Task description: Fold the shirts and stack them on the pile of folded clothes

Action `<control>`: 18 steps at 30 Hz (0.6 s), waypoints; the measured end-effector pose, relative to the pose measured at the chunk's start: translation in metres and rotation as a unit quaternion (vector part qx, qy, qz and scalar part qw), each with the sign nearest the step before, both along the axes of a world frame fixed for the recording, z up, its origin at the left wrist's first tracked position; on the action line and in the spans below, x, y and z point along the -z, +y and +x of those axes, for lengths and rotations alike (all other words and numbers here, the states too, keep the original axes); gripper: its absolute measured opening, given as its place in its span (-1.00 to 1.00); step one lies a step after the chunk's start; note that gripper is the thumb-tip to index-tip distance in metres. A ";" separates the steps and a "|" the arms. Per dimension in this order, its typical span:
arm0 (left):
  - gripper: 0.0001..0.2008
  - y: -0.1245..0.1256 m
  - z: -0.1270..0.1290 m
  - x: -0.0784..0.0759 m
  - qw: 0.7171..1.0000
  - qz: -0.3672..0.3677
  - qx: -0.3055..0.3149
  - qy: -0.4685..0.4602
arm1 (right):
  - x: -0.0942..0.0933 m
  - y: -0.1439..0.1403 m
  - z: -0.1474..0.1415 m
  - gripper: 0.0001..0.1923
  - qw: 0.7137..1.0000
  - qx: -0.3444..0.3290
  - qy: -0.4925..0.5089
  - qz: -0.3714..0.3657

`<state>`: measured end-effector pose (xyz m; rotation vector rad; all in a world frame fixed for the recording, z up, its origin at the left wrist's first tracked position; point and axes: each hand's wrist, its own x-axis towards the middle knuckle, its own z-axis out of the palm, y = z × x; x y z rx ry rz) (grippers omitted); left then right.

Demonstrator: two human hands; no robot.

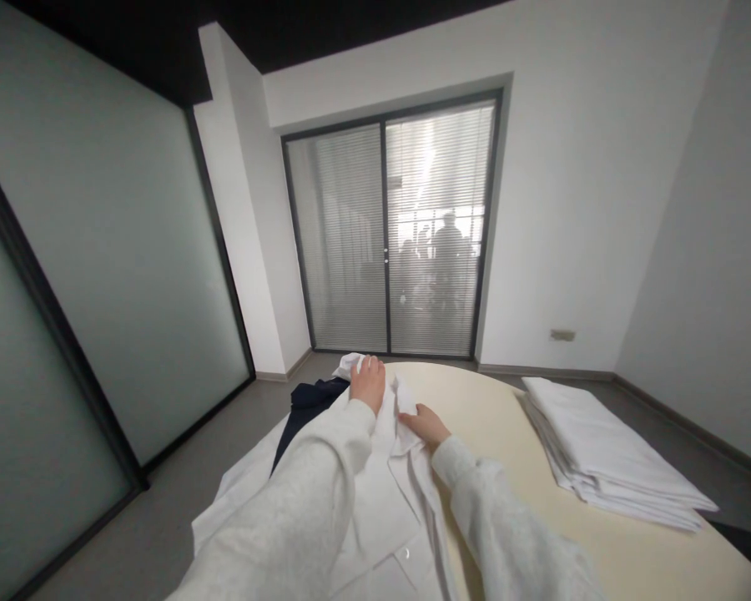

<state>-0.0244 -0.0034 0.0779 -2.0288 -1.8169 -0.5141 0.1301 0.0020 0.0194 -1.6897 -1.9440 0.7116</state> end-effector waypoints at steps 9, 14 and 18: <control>-0.54 0.005 0.007 0.032 0.984 -0.110 -0.063 -0.123 | 0.006 0.018 0.047 -0.74 0.987 0.144 0.014 0.070; -0.83 0.024 -0.013 0.000 0.902 -0.076 -0.052 -0.423 | 0.000 0.038 0.104 -0.68 0.972 0.203 0.075 0.091; -0.83 0.047 -0.025 -0.018 0.813 -0.062 -0.044 -0.577 | 0.000 0.046 0.157 -0.63 0.957 0.223 0.126 0.140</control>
